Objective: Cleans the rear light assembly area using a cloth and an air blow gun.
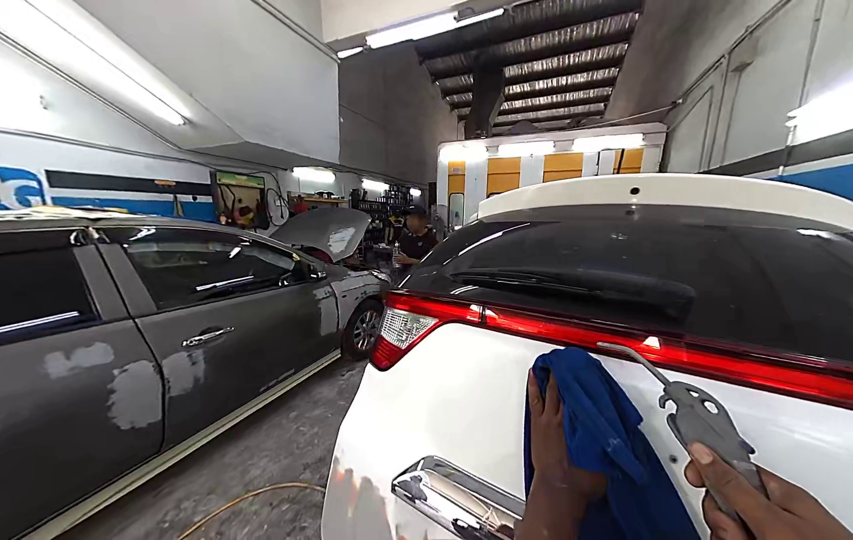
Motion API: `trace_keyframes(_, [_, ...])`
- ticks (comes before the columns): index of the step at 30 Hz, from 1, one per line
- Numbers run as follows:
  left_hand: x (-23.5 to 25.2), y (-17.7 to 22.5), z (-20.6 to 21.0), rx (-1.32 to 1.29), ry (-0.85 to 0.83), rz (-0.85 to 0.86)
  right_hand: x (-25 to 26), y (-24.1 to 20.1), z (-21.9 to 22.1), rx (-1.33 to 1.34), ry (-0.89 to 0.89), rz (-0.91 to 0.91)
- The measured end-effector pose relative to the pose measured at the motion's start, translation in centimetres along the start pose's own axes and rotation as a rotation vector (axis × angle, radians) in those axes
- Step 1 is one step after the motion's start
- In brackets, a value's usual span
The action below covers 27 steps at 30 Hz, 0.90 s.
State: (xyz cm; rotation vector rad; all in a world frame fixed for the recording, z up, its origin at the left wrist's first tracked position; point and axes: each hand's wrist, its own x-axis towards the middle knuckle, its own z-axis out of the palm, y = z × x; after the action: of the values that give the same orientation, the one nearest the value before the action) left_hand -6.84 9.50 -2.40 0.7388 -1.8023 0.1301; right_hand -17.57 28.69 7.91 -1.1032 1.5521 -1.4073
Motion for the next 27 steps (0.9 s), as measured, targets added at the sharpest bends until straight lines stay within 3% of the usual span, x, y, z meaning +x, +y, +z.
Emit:
trace_keyframes(16, [0.7,-14.7,-5.6,0.011,0.125,-0.219,6.5,-4.0,18.8,-0.15,-0.132,0.066])
trace_keyframes(20, [-0.1,-18.9,-6.6,-0.021,0.186,-0.452,7.7,-4.0,21.8,-0.22,-0.186,0.085])
trace_keyframes(21, [-0.9,-19.6,-7.5,0.06,0.068,-0.576,7.8,-3.9,22.1,-0.238,-0.21,0.094])
trace_keyframes(23, [-1.5,-20.2,-11.0,0.284,-0.492,-0.851,7.4,-3.6,22.2,-0.28,-0.255,0.098])
trace_keyframes(24, [-2.1,-21.1,-12.3,0.293,-0.588,-0.929,7.1,-3.6,22.1,-0.297,-0.273,0.093])
trace_keyframes(25, [-3.5,-22.3,-12.9,0.213,-0.489,-0.995,6.6,-3.6,21.7,-0.306,-0.28,0.09])
trace_keyframes(27, [-6.8,-24.8,-11.8,-0.144,-0.003,-1.023,5.6,-3.5,19.8,-0.297,-0.266,0.105])
